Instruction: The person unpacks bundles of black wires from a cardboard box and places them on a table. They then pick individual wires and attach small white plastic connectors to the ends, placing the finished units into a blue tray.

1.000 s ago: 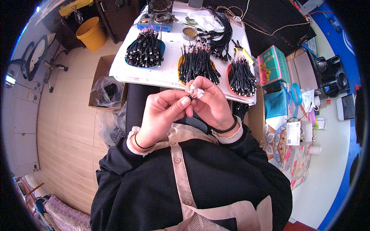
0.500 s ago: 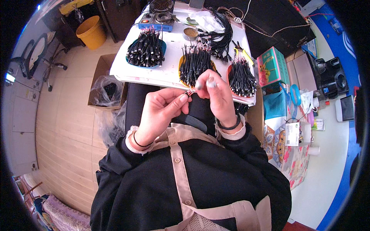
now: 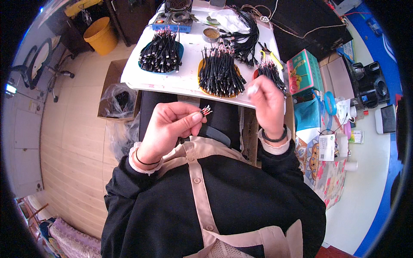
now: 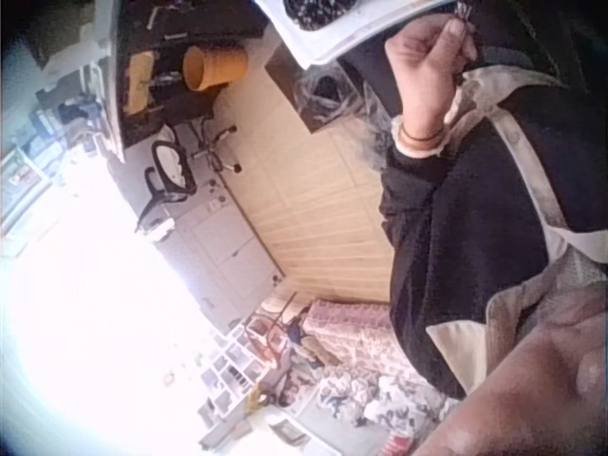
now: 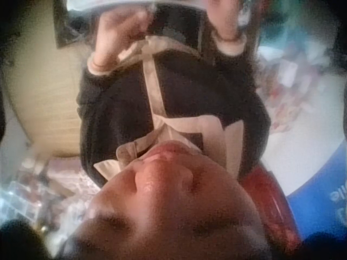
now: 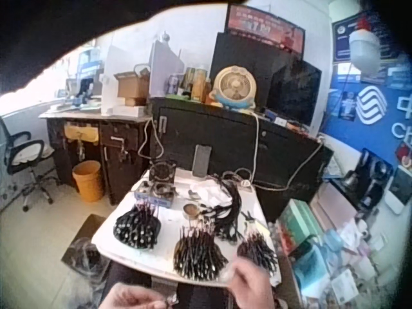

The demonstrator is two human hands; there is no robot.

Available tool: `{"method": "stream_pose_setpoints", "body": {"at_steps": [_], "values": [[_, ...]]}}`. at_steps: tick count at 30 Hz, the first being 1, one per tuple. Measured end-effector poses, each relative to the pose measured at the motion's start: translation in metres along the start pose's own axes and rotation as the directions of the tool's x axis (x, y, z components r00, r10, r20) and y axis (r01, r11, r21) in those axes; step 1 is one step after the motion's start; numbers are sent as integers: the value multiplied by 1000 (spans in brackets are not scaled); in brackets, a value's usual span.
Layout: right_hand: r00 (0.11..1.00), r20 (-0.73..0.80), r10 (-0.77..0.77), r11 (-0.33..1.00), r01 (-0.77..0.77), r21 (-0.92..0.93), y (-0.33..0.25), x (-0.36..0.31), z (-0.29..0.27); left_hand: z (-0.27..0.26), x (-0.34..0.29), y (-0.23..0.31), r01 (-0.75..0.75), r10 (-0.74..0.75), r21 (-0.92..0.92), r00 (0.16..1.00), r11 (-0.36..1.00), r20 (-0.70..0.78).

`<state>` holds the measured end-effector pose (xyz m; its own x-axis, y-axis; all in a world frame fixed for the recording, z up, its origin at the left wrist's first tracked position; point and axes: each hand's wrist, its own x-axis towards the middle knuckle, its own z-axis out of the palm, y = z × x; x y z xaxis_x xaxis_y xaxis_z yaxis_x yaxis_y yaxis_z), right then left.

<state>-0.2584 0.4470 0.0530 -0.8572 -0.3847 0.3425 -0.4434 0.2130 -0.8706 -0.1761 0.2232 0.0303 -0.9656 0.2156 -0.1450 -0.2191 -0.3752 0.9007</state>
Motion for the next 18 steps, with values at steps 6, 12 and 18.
{"method": "stream_pose_setpoints", "body": {"at_steps": [6,12,18], "values": [[835,329,-442,819,525,-231,-10,-2,6,-5,9,1,85,-83,-7,988,996,131],[770,341,-539,755,621,-211,-12,6,14,-3,10,10,140,-145,39,973,989,178],[942,324,-81,997,79,19,1,-14,20,6,12,-2,-621,603,763,683,181,412]]}}
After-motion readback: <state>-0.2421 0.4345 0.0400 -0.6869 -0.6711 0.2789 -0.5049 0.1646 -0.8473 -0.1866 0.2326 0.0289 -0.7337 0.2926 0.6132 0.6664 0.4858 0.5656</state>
